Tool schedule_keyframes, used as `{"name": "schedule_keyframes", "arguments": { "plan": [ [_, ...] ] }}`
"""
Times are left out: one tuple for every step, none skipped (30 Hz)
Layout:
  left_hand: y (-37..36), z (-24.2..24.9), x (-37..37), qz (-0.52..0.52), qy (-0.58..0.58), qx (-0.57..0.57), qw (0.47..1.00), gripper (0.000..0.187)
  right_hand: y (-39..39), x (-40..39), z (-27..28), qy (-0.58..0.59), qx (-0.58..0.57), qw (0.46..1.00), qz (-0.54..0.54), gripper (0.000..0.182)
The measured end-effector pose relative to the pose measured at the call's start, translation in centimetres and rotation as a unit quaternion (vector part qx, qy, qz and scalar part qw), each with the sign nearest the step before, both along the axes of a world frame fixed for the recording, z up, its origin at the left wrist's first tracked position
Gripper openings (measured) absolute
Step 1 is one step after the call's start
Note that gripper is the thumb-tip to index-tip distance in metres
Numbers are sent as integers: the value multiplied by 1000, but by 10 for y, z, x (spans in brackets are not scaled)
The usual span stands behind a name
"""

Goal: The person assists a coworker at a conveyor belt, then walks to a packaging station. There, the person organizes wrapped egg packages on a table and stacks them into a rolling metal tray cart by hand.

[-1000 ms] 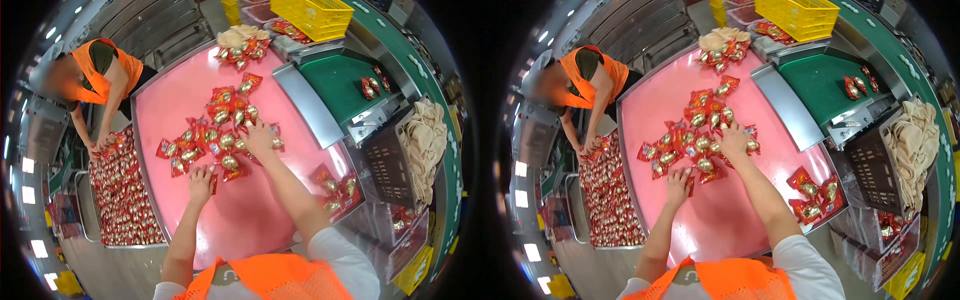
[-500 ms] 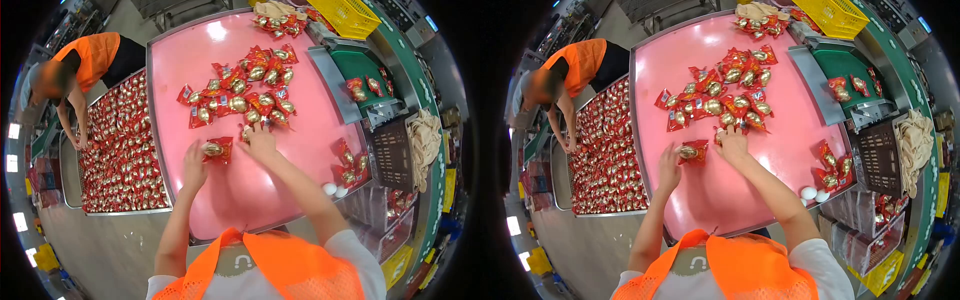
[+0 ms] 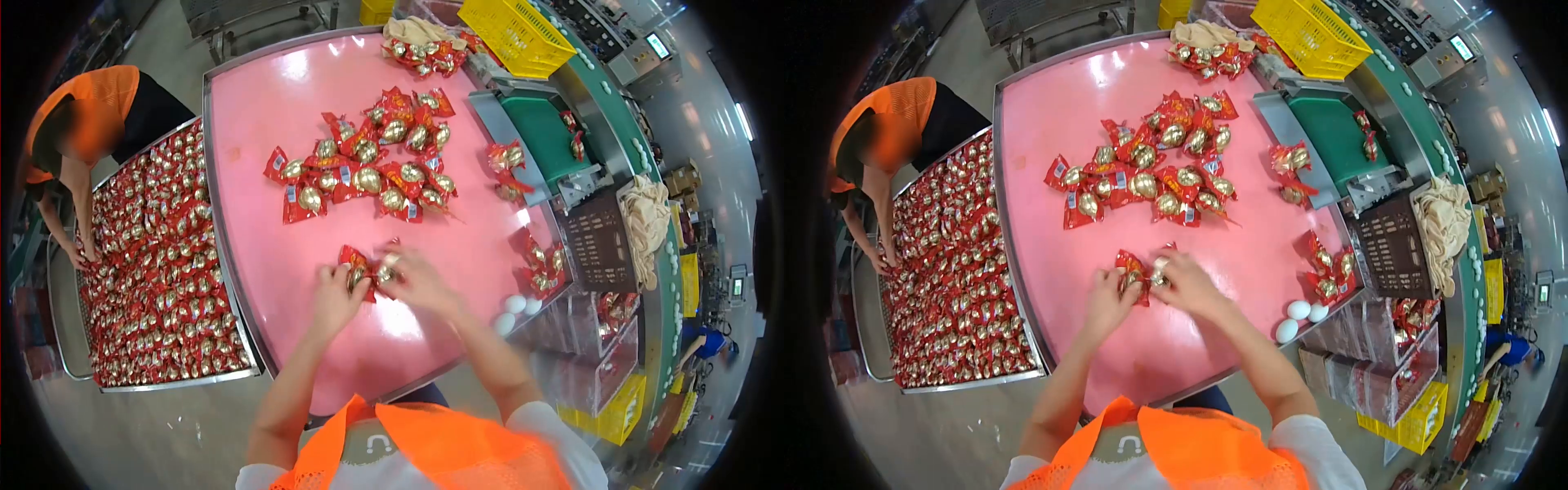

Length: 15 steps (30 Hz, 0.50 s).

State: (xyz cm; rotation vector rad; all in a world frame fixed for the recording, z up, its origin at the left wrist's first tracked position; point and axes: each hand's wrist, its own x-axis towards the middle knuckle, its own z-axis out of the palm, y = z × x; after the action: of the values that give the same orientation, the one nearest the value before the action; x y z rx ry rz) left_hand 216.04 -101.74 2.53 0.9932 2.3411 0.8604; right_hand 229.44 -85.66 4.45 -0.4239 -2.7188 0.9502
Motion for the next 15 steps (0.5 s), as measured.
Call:
{"name": "schedule_keyframes", "arguments": {
  "plan": [
    [-1,-12,-16,2,20,33,999,45,23,1,19,-44,-94,991,-87,31],
    [2,-17,-36,7,29,37,999,45,68,5,3,79,-135,983,-99,30],
    [8,-20,-58,27,60,57,996,46,114,5,-14,201,-177,957,-109,30],
    [16,-24,-79,47,90,76,992,48,147,2,2,94,2,987,-132,30],
    [31,-30,-97,61,90,101,989,51,174,-4,19,-17,184,971,-153,30],
    [46,-39,-113,72,88,124,986,54,199,-14,3,-13,184,971,-154,30],
    [64,-47,-125,68,88,124,986,54,224,-20,-25,-46,192,977,-75,33],
    [81,-55,-132,100,94,104,985,56,237,-16,-41,-81,199,977,3,36],
    [92,-61,-135,129,99,85,983,58,236,-11,-45,-86,199,976,-4,36],
    [94,-68,-139,121,95,86,984,58,229,-14,-44,-106,129,985,-48,39],
    [92,-73,-146,105,94,82,987,60,224,-12,-40,-127,60,986,-91,44],
    [88,-80,-146,92,91,75,989,62,216,-2,-32,-136,59,985,-94,44],
    [77,-72,-140,115,-87,135,980,61,202,11,-24,-99,52,981,-156,46],
    [61,-50,-135,135,-257,191,938,60,189,22,-17,-56,46,974,-216,49],
    [39,-34,-129,149,-327,235,903,57,179,41,-16,-72,72,969,-226,52]
  ]
}}
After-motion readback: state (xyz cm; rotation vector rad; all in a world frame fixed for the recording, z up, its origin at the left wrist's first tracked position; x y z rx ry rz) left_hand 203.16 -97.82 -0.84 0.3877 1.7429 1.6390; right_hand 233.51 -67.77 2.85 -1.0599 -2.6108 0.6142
